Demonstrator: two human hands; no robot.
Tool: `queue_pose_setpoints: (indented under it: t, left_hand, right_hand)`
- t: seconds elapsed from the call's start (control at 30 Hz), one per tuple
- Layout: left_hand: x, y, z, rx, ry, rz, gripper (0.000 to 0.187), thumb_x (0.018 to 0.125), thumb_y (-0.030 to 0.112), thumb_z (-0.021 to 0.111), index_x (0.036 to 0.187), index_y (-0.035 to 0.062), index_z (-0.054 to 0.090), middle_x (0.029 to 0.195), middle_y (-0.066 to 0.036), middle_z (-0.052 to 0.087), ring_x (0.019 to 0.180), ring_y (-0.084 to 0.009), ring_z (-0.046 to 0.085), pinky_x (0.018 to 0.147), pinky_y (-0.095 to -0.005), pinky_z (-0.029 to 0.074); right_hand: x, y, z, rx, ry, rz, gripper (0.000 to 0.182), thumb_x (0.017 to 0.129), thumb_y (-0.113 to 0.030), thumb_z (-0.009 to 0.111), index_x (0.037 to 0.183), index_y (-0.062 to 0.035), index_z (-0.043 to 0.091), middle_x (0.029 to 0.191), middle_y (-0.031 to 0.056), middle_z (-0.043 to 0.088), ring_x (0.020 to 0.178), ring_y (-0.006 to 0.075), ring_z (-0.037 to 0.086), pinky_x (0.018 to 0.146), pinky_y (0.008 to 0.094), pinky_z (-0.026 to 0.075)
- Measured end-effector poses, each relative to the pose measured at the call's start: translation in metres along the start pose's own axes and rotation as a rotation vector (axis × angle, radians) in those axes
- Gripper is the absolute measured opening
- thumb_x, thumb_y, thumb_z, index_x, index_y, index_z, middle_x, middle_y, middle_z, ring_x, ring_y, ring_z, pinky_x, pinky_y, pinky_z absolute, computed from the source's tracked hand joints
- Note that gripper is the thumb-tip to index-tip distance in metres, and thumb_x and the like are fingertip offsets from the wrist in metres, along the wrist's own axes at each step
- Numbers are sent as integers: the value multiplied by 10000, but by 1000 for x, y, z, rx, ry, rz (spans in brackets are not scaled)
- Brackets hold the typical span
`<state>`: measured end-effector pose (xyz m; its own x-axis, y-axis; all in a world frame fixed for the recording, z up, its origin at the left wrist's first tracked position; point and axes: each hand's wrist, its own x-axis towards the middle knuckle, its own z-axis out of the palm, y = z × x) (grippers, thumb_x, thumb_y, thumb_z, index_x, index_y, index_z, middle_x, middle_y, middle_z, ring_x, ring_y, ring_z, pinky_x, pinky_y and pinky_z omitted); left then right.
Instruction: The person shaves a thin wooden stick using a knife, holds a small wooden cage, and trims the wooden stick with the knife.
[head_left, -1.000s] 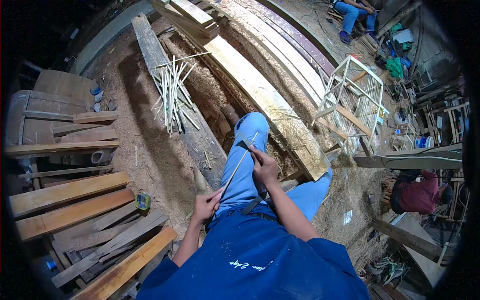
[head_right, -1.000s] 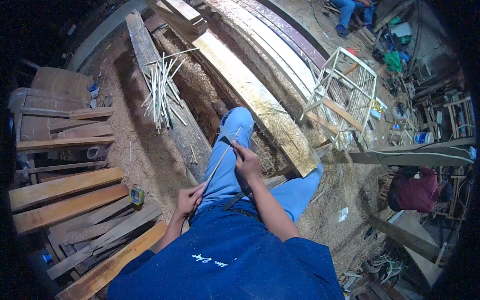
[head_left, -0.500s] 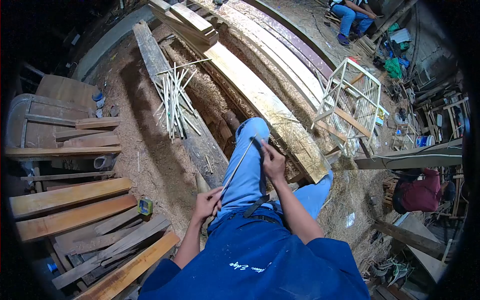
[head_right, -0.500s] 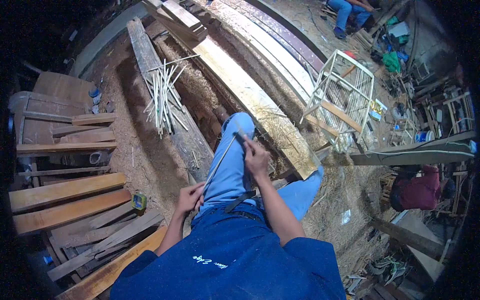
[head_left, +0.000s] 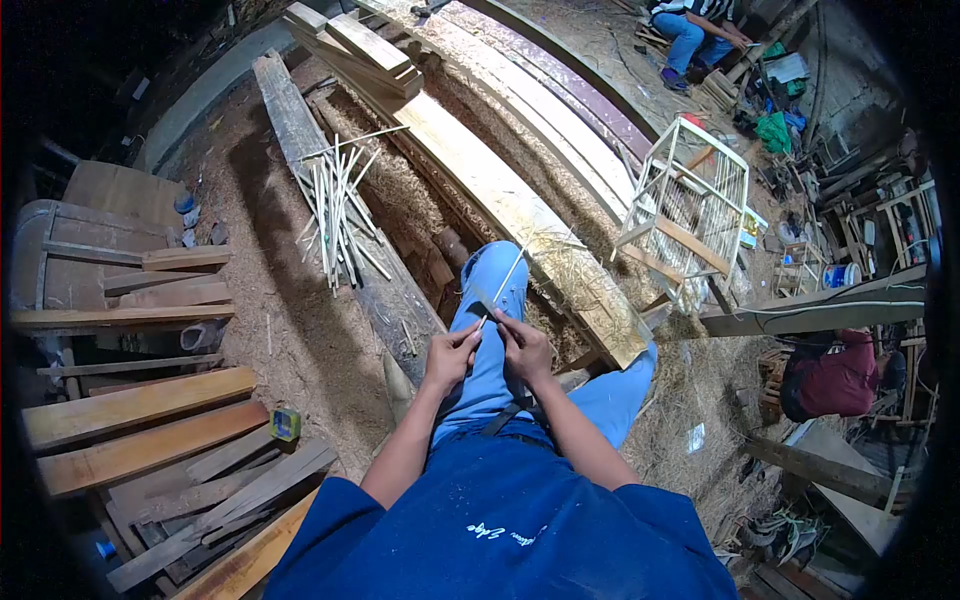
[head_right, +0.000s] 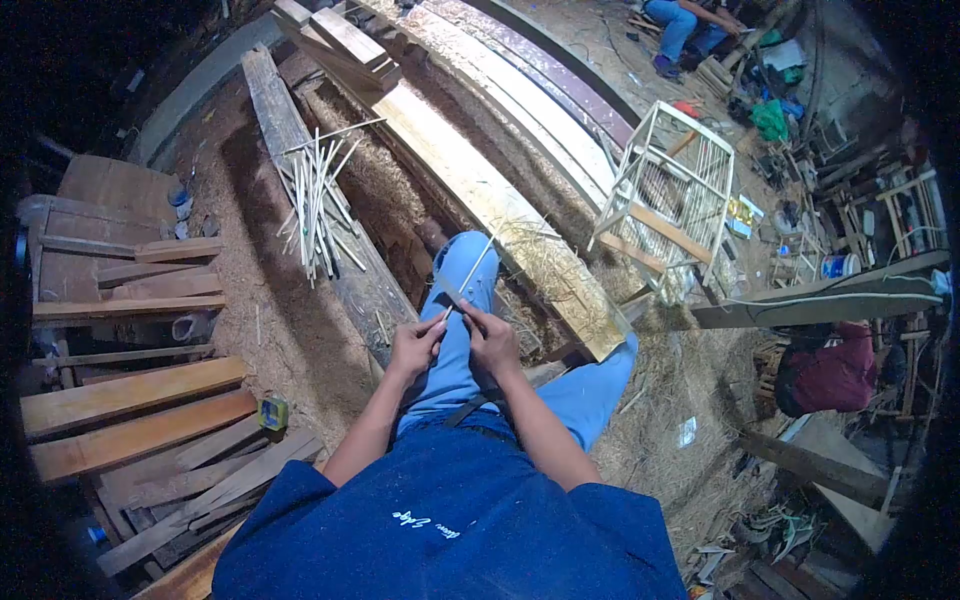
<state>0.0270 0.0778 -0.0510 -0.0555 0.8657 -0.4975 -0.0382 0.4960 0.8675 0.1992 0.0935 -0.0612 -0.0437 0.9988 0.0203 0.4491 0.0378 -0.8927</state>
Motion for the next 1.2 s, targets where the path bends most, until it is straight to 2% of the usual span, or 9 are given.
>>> queue_pose_setpoints:
  t: [0.23,0.3,0.43,0.53,0.8,0.97,1.07,1.13,1.2]
  left_hand:
    - [-82,-6,-46,10,-7,-115,298,977,149,661,1249,29,680,658,55,554,546,-20,446,496,-215,366]
    - [-97,-27,-59,45,-10,-23,289,979,139,656,1242,23,682,655,47,560,542,-24,447,496,-217,372]
    - [-140,-20,-77,107,13,-34,279,976,135,663,1227,16,690,654,24,584,531,-37,469,484,-217,370]
    - [-156,-29,-91,-2,24,-132,266,991,139,636,1227,33,696,635,5,590,494,-50,480,456,-222,372]
    - [-51,14,-37,85,-82,-41,305,1006,132,588,1285,18,633,623,-43,619,433,-67,473,403,-240,359]
    - [30,16,10,28,-40,74,142,972,107,625,990,-34,631,629,-48,629,489,-88,554,440,-254,440]
    - [38,12,11,26,-72,55,114,965,88,636,945,-23,617,655,-52,629,515,-93,571,456,-263,471]
    - [32,11,10,24,-88,54,104,965,86,641,950,-14,615,676,-53,626,523,-96,570,461,-266,483]
    - [25,8,11,-90,-38,66,101,963,81,648,975,-19,631,656,-38,615,527,-87,563,465,-256,480]
  right_hand:
    - [4,5,9,-38,47,-23,313,911,-172,682,1211,-254,712,907,184,696,810,381,674,687,440,525]
    - [4,-1,8,-94,53,-42,265,916,-130,680,1173,-169,736,977,177,722,803,306,725,683,359,545]
    - [17,4,5,-134,93,83,275,922,-178,665,1186,-233,724,895,184,701,797,384,675,697,459,521]
    - [26,4,3,-111,94,94,270,930,-189,659,1189,-222,725,917,190,705,818,382,682,706,444,530]
    - [14,3,2,-11,26,6,276,934,-225,669,1206,-230,717,978,192,707,857,369,703,712,415,551]
    - [5,-8,-4,24,-19,-13,271,919,-156,701,1187,-182,736,809,177,711,637,164,677,590,327,502]
    - [4,-12,-6,52,23,-19,276,913,-152,705,1184,-195,737,768,168,694,597,190,659,565,343,488]
    - [2,-12,-6,-16,-27,16,273,916,-185,693,1186,-203,729,947,165,721,781,326,714,682,395,550]
    - [-1,-12,-1,-42,-25,19,285,912,-182,693,1194,-209,725,965,166,720,802,332,710,696,401,549]
